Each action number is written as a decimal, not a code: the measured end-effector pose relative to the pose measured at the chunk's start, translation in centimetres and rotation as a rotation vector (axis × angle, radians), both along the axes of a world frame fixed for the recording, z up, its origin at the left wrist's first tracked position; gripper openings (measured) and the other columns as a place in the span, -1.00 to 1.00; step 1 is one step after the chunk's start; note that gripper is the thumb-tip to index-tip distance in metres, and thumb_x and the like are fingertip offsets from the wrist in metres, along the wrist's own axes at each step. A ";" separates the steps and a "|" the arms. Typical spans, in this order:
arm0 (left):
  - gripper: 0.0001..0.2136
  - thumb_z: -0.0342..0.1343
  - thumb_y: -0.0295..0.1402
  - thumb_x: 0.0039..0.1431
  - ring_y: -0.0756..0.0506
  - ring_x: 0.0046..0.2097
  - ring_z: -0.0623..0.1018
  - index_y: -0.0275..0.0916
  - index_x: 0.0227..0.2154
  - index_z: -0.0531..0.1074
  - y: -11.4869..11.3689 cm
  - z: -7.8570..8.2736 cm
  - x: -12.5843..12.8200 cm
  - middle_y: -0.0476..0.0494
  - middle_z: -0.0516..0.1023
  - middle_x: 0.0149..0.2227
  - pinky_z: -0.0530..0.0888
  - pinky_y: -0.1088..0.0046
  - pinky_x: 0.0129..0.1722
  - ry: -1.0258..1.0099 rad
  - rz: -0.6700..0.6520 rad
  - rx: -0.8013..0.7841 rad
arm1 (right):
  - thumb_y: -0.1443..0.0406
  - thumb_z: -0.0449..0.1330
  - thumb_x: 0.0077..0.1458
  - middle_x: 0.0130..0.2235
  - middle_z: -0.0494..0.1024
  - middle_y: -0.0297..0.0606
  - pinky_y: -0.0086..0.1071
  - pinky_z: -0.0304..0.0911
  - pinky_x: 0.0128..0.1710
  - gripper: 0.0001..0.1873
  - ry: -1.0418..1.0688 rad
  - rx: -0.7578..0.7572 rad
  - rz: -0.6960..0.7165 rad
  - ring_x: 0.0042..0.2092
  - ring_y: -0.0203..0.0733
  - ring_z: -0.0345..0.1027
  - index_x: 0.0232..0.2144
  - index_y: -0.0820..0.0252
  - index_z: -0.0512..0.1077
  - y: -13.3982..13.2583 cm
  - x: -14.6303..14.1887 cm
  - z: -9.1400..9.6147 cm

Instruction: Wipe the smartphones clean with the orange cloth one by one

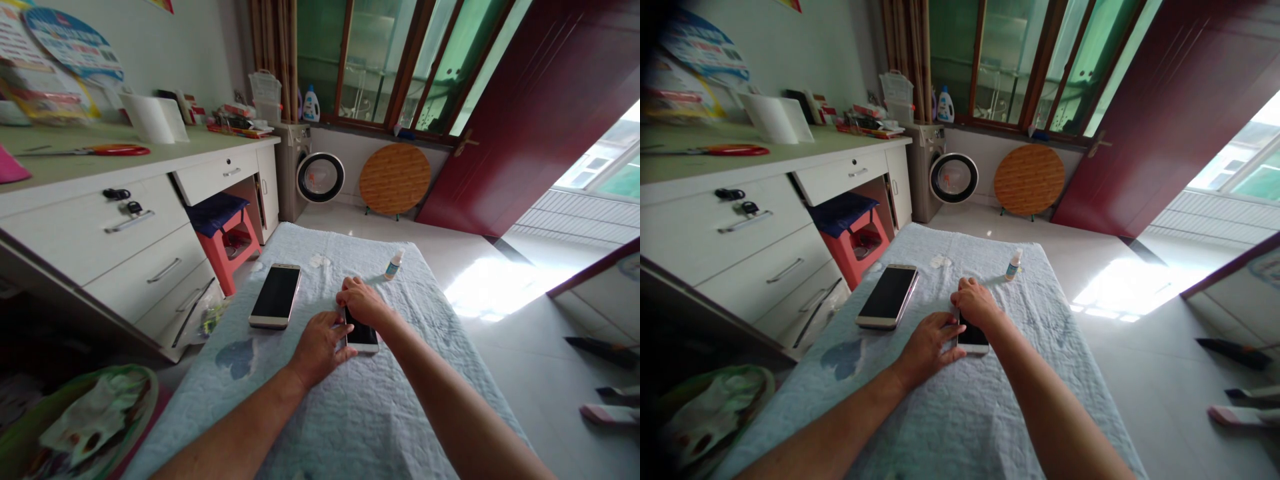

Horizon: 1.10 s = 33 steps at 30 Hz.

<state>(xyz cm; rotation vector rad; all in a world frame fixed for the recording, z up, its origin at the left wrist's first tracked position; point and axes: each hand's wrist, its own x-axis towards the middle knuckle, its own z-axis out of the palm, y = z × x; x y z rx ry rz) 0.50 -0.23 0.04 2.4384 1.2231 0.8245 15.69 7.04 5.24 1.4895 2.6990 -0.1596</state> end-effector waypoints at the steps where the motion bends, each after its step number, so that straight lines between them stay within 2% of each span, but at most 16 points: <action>1: -0.58 0.39 -0.27 -0.11 -0.19 -0.08 0.46 -0.15 -0.13 0.51 0.0 0.0 0.0 -0.14 0.48 -0.15 0.40 0.21 -0.02 0.000 0.002 0.003 | 0.34 0.11 0.12 -0.18 0.36 -0.20 -0.42 0.09 -0.32 -0.82 0.003 -0.012 0.013 -0.13 -0.16 0.15 -0.36 0.09 0.53 -0.2 0.0 0.1; 5: -0.57 0.41 -0.28 -0.13 -0.17 -0.15 0.46 -0.15 -0.13 0.50 -0.1 -0.1 0.1 -0.11 0.46 -0.23 0.40 0.22 -0.08 0.020 0.006 0.013 | 0.36 0.12 0.10 -0.19 0.36 -0.22 -0.44 0.08 -0.34 -0.83 -0.002 -0.053 0.026 -0.13 -0.17 0.17 -0.37 0.09 0.53 -0.4 0.0 0.3; 10: -0.58 0.37 -0.21 -0.08 -0.16 -0.17 0.45 -0.12 -0.11 0.50 -0.2 0.2 0.1 -0.11 0.44 -0.26 0.40 0.24 -0.11 0.070 0.025 -0.004 | 0.33 0.08 0.16 -0.16 0.35 -0.18 -0.43 0.10 -0.34 -0.80 -0.001 0.010 -0.056 -0.13 -0.16 0.17 -0.32 0.11 0.52 0.4 -0.2 0.2; 14: -0.60 0.36 -0.20 -0.07 -0.17 -0.17 0.44 -0.11 -0.11 0.50 -0.2 0.4 0.1 -0.10 0.43 -0.26 0.39 0.24 -0.10 0.087 0.037 -0.021 | 0.32 0.06 0.17 -0.16 0.34 -0.16 -0.43 0.09 -0.35 -0.78 -0.013 0.012 -0.057 -0.14 -0.16 0.17 -0.32 0.12 0.52 0.2 -0.3 0.0; 18: -0.57 0.35 -0.22 -0.06 -0.19 -0.12 0.43 -0.12 -0.09 0.42 -0.2 0.0 0.2 -0.09 0.42 -0.20 0.37 0.19 -0.06 0.047 0.044 -0.012 | 0.30 0.09 0.15 -0.17 0.35 -0.19 -0.43 0.07 -0.35 -0.81 0.008 -0.008 -0.024 -0.15 -0.17 0.16 -0.33 0.13 0.52 -1.0 -0.1 0.0; 21: -0.50 0.32 -0.19 -0.07 -0.22 -0.10 0.43 -0.17 -0.08 0.29 -0.2 -0.7 0.3 -0.12 0.40 -0.17 0.37 0.14 -0.04 -0.011 0.116 -0.019 | 0.28 0.09 0.16 -0.20 0.35 -0.21 -0.43 0.05 -0.34 -0.81 0.049 -0.024 -0.019 -0.15 -0.19 0.16 -0.36 0.14 0.51 -2.0 0.0 0.0; 27: -0.16 0.35 -0.16 -0.23 -0.29 0.02 0.37 -0.22 0.11 0.05 -0.2 -1.2 0.4 -0.25 0.34 -0.01 0.30 0.09 0.05 -0.076 0.277 -0.012 | 0.31 0.09 0.16 -0.24 0.33 -0.24 -0.44 0.01 -0.36 -0.82 0.058 -0.019 -0.041 -0.19 -0.20 0.16 -0.35 0.13 0.51 -3.6 -0.1 -0.3; 29: -0.11 0.36 -0.15 -0.27 -0.31 0.05 0.35 -0.20 0.14 0.03 -0.2 -0.9 0.4 -0.26 0.32 0.03 0.26 0.07 0.08 -0.058 0.295 -0.020 | 0.32 0.11 0.14 -0.23 0.33 -0.24 -0.45 0.02 -0.35 -0.84 0.061 -0.019 -0.024 -0.18 -0.20 0.15 -0.36 0.13 0.51 -4.1 -0.1 -0.3; 33: -0.13 0.36 -0.11 -0.27 -0.36 0.15 0.26 -0.16 0.14 0.11 -0.1 -0.4 0.3 -0.31 0.21 0.17 0.17 0.01 0.13 0.010 0.245 -0.027 | 0.31 0.14 0.12 -0.24 0.32 -0.24 -0.43 0.03 -0.33 -0.86 0.061 -0.040 -0.014 -0.18 -0.21 0.15 -0.39 0.14 0.51 -5.1 -0.1 -0.3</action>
